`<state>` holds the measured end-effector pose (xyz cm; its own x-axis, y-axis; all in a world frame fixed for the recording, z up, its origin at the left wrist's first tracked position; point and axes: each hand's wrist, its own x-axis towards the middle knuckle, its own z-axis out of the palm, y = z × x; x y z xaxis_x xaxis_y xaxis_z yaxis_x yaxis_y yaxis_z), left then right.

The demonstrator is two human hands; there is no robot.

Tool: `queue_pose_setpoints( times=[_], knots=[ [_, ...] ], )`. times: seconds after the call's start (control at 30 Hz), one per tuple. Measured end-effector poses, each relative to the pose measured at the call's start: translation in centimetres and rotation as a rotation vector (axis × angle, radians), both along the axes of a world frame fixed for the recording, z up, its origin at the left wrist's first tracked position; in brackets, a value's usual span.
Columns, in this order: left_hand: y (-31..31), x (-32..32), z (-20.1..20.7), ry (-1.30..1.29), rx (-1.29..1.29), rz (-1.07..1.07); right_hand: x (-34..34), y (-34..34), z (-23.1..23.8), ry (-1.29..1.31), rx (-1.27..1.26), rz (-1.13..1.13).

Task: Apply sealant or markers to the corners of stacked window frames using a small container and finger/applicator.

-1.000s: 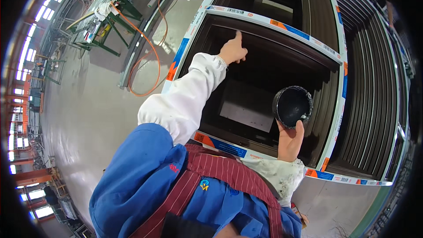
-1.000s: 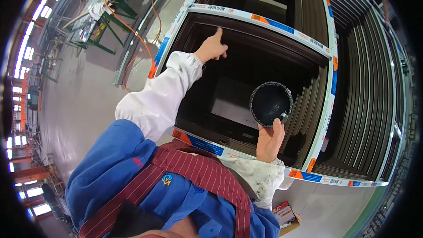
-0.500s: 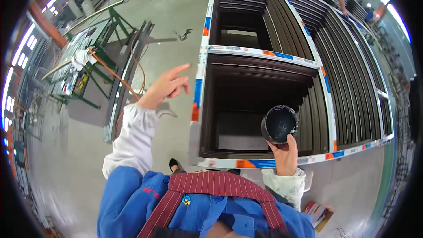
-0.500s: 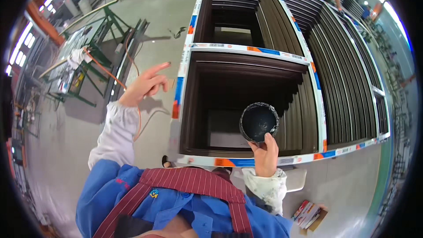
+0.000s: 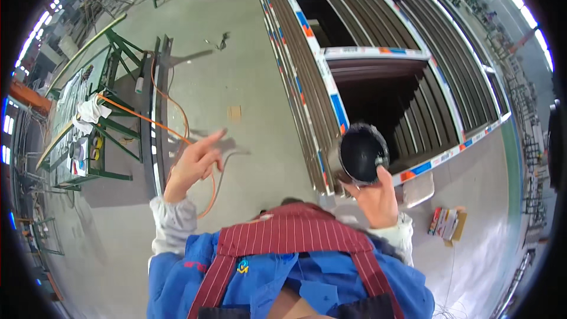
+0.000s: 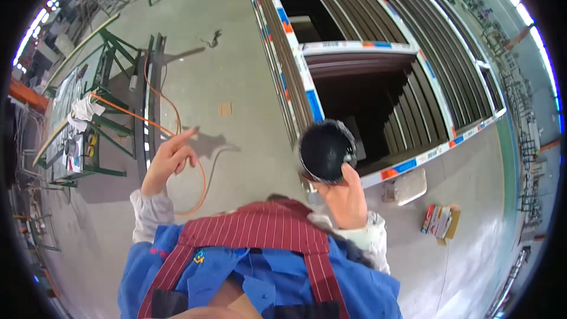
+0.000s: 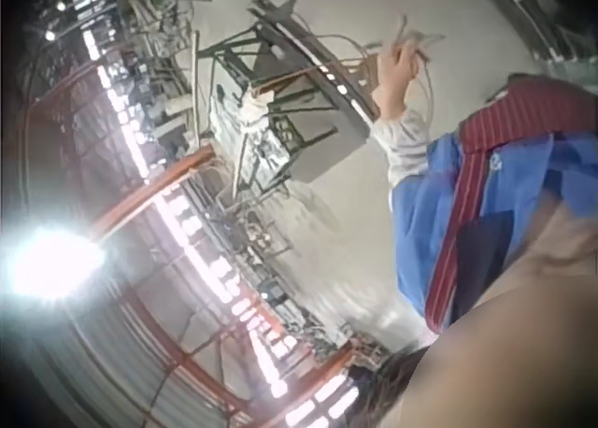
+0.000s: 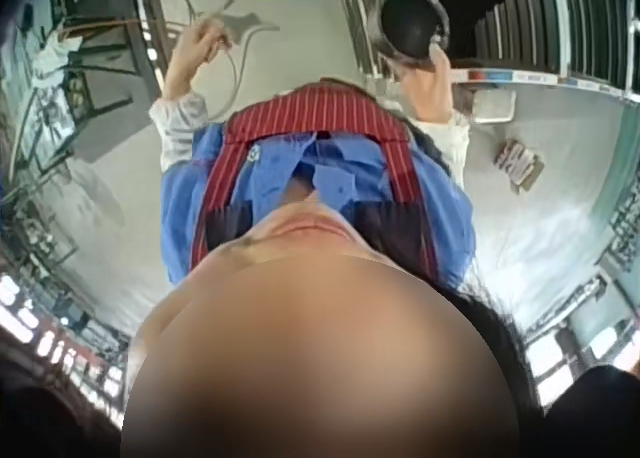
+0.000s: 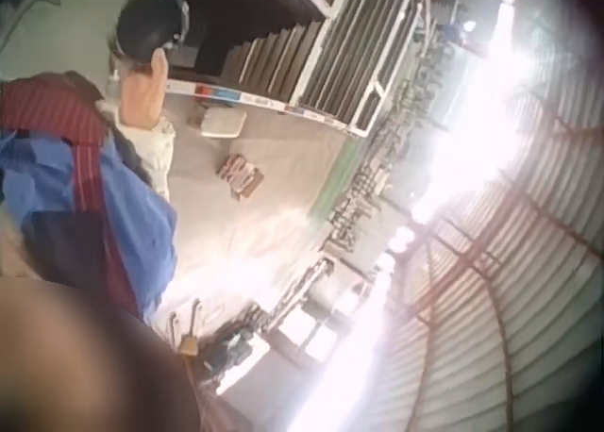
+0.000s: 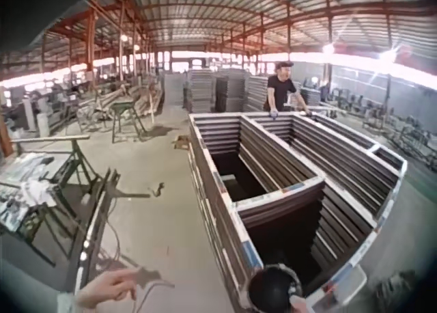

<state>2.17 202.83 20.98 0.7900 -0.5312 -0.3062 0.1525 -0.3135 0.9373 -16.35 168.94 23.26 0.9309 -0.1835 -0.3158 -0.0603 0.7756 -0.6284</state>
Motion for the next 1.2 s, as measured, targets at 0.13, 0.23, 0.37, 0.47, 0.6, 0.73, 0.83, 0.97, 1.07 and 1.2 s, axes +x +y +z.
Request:
queue_pose_setpoints(
  times=[0.13, 0.23, 0.37, 0.47, 0.6, 0.73, 0.83, 0.97, 1.07, 1.2],
  knots=[
    [-6.1, 3.3, 5.1, -0.145, -0.075, -0.353, 4.5, 3.2, -1.2, -0.025, 0.013, 0.028],
    [-10.1, 6.5, 7.4, -0.263, -0.088, -0.594, 8.7, 4.3, -1.3, -0.068, -0.021, 0.032],
    [-16.1, 10.9, 8.3, -0.662, 0.189, -0.934, 12.5, 2.2, -7.2, 0.014, 0.119, -0.091],
    [-19.6, 14.3, 7.3, -0.958, 0.346, -0.962, 15.9, 1.0, -7.1, -0.05, -0.15, -0.189],
    [-24.5, 19.1, 7.7, -0.977, 0.354, -1.154, 19.9, -1.8, -4.6, 0.005, -0.017, -0.321],
    [-29.5, 23.3, 8.5, -0.926, 0.136, -1.24, 22.4, -4.4, -3.7, 0.029, -0.066, -0.46],
    [-33.8, 27.1, 7.8, -0.841, 0.039, -1.475, 24.3, -4.5, -2.8, -0.045, -0.099, -0.617],
    [-37.5, 30.8, 7.7, -0.937, -0.127, -1.671, 27.0, -2.8, -2.2, 0.001, -0.166, -0.853],
    [-40.5, 32.8, 7.1, -0.99, -0.029, -1.949, 29.5, -1.1, -3.9, 0.082, -0.363, -1.023],
    [-42.3, 36.1, 7.0, -0.878, -0.245, -2.091, 33.1, 0.7, -5.7, 0.032, -0.107, -1.112]
  ],
)
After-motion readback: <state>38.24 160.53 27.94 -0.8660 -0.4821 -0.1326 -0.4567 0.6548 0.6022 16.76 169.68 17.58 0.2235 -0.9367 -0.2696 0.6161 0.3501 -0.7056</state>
